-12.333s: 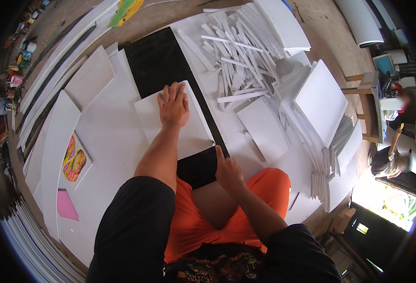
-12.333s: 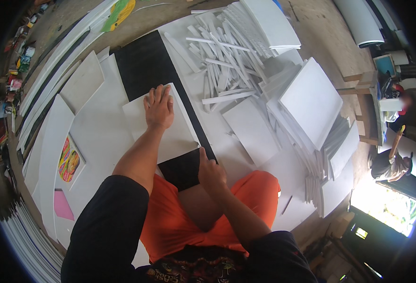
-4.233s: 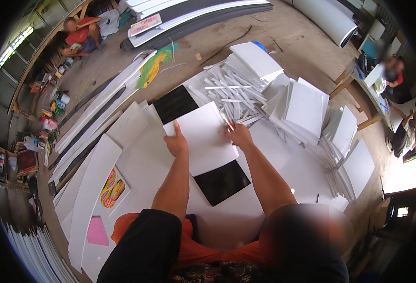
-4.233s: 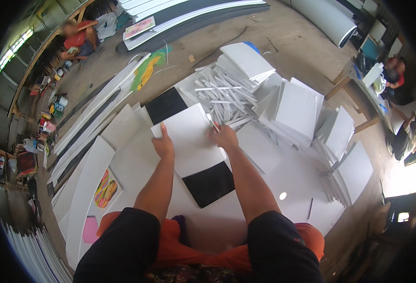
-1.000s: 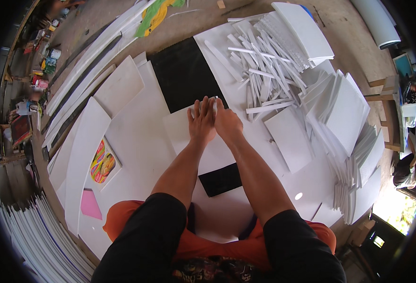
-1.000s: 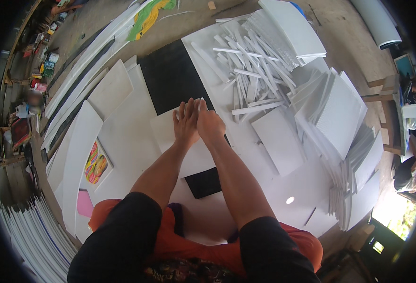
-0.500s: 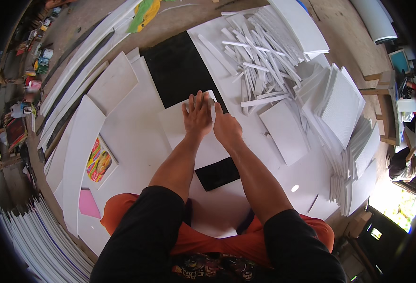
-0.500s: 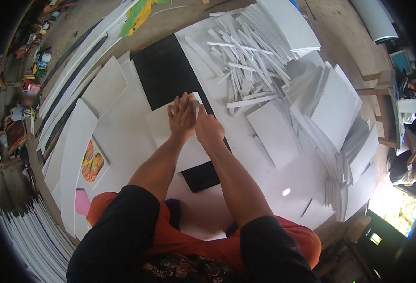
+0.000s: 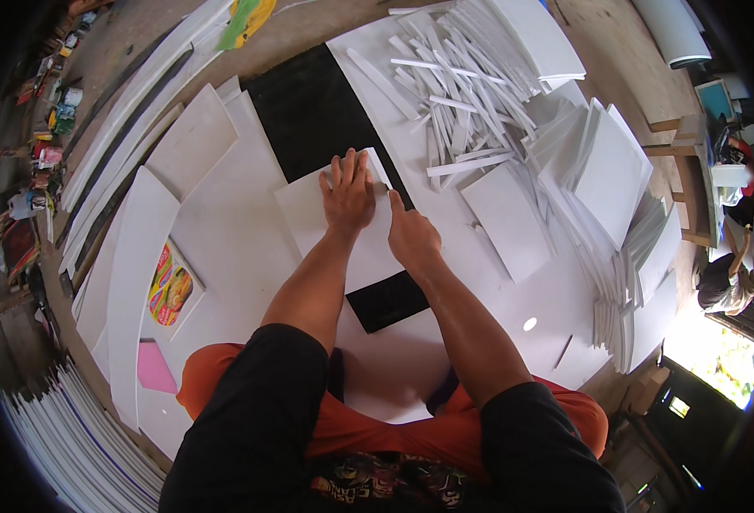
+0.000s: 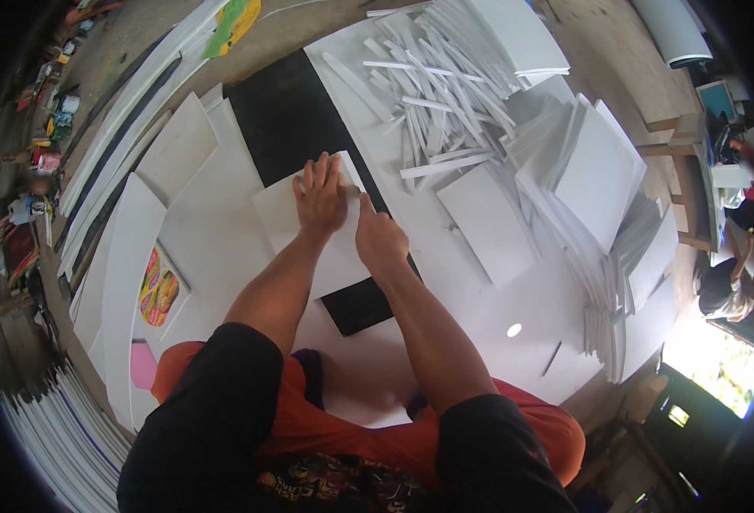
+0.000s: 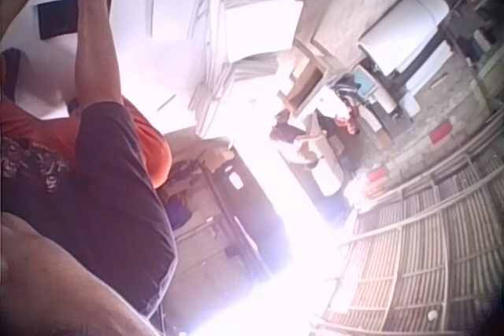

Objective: The person sits on the floor and repeatedly cuts white rectangular sheets of paper into smaller pieces using a red utility knife. They place each cut sheet onto a growing pile to the right.

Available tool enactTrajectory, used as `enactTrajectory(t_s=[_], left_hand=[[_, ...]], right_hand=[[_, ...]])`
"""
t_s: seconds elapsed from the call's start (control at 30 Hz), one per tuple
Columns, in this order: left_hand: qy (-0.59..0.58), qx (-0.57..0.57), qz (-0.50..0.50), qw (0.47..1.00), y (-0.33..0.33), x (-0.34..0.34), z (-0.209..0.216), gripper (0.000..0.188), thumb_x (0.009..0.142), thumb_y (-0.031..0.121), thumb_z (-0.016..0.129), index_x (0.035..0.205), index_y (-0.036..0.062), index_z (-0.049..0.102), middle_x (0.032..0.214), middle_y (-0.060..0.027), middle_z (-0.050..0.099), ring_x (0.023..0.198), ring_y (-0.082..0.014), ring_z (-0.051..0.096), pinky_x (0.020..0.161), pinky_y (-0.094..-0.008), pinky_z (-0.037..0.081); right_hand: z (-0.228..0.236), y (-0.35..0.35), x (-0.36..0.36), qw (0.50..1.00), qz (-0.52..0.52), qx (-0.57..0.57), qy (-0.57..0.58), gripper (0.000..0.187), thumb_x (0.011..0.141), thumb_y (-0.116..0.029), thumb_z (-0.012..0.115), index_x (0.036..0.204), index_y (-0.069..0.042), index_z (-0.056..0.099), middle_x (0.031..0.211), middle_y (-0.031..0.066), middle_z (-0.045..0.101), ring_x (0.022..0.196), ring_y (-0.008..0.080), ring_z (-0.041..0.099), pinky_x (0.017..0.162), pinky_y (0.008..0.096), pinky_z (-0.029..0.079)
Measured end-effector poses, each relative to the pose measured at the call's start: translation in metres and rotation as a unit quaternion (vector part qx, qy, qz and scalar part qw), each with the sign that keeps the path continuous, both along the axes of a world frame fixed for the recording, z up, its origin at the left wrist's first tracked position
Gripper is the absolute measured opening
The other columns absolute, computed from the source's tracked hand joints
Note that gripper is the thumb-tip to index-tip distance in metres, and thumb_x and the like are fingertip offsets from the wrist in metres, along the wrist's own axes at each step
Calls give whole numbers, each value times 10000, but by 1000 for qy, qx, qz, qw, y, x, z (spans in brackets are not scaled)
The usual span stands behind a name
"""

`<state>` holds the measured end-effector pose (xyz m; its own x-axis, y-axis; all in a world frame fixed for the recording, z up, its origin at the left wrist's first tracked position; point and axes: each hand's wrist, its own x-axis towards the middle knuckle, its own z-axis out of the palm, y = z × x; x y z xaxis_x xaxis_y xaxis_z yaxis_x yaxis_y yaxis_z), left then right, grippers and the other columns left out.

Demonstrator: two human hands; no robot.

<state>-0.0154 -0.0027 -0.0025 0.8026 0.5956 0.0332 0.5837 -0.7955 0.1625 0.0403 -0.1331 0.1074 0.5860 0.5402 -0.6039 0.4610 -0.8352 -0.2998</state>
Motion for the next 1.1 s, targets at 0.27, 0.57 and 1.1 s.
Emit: enactTrajectory(t_s=[0.27,0.57,1.1], left_hand=[[-15,-11,-5,1000,-1,1,-2,509,1083,315,367,1578,202,383,1628,-30,356,1498,-294,309,1200,-582,207],[-1,0,-6,1000,0,0,-3,515,1077,311,386,1587,237,373,1634,-13,345,1496,-296,310,1197,-586,208],[56,17,8,998,-2,3,2,514,1097,328,360,1607,280,319,1655,20,306,1516,-254,276,1220,-554,191]], right_hand=[[2,-18,-9,1000,-14,-20,7,600,992,-88,449,1578,-170,351,1038,232,718,961,424,723,855,537,580],[4,-39,-24,999,-11,-31,-8,610,994,-95,459,1586,-183,341,1028,215,713,937,417,727,835,540,585],[15,-81,-50,995,16,-101,14,652,1010,-93,461,1628,-161,266,1087,207,697,910,362,749,748,476,631]])
